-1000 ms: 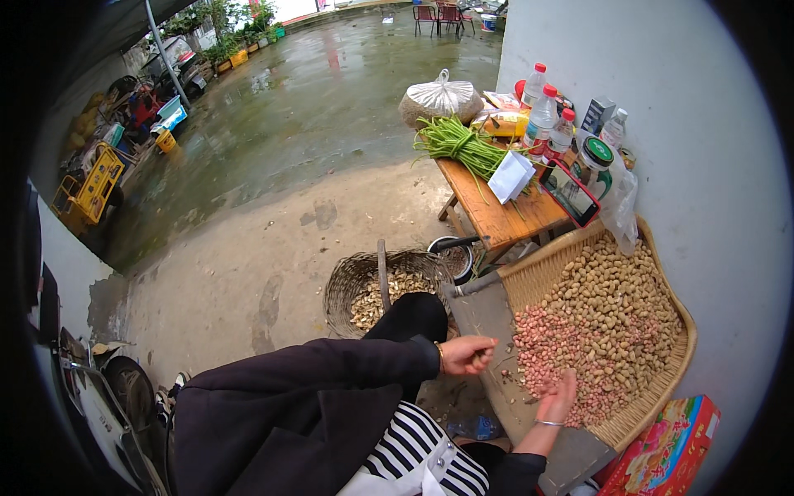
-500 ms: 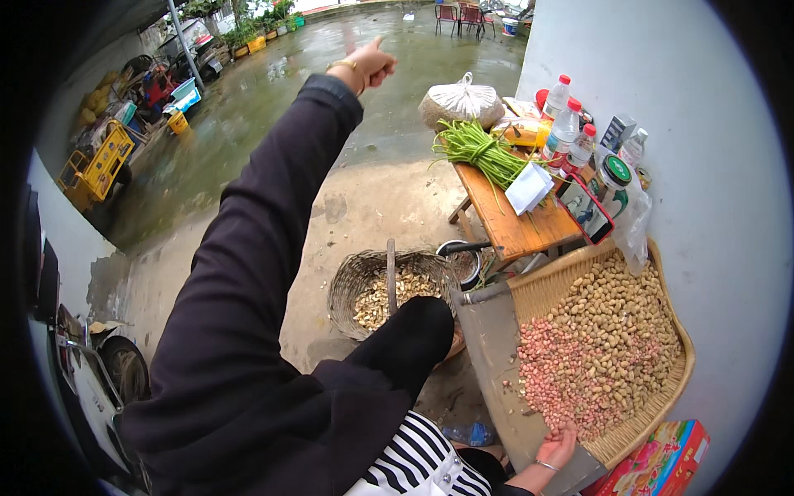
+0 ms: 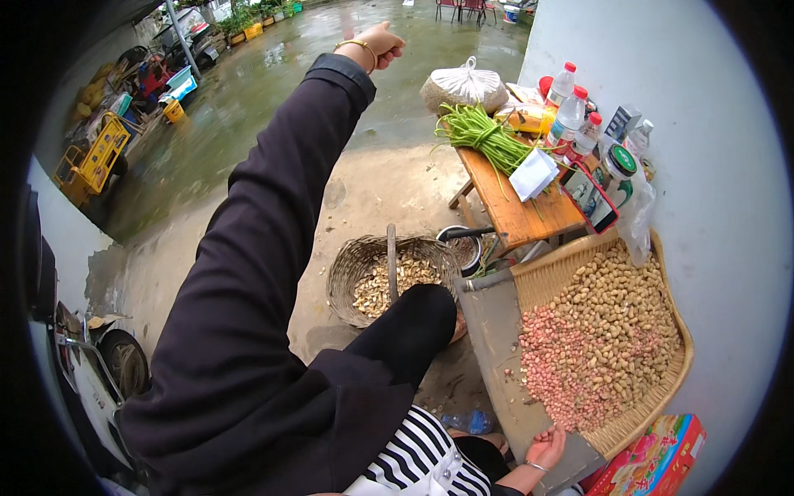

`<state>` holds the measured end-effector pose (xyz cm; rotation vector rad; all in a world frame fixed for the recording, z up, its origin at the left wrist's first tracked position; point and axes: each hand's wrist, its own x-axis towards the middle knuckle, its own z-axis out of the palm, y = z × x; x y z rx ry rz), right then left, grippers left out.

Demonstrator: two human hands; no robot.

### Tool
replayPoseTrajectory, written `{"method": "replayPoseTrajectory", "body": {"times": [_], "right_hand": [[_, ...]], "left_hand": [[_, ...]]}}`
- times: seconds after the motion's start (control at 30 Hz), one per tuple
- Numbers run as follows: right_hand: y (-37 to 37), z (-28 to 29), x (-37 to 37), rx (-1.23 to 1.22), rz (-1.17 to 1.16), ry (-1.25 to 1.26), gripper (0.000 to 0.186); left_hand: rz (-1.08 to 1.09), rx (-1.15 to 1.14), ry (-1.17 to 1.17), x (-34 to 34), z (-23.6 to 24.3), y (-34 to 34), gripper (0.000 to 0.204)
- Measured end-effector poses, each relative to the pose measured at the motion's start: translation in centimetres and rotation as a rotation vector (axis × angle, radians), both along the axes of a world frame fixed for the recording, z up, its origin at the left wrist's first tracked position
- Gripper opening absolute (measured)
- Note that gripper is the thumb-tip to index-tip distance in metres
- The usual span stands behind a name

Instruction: The person sits and shells peanuts by hand, picking them from a large woven tray and placing the shelled kernels into a smaller basket. The person repeatedly picks, cracks, and discards the shells while sorting the peanuts.

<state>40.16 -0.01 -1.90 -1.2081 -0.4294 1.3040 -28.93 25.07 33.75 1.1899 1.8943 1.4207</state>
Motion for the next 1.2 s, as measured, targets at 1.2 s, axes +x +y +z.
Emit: {"method": "replayPoseTrajectory", "body": {"times": [1.2], "right_hand": [[5.9,1.8,-1.4,-0.031,0.050,-0.300,0.011]], "left_hand": [[-0.673,-0.670,-1.273,39.1,-32.4,-12.4,0.030]]}}
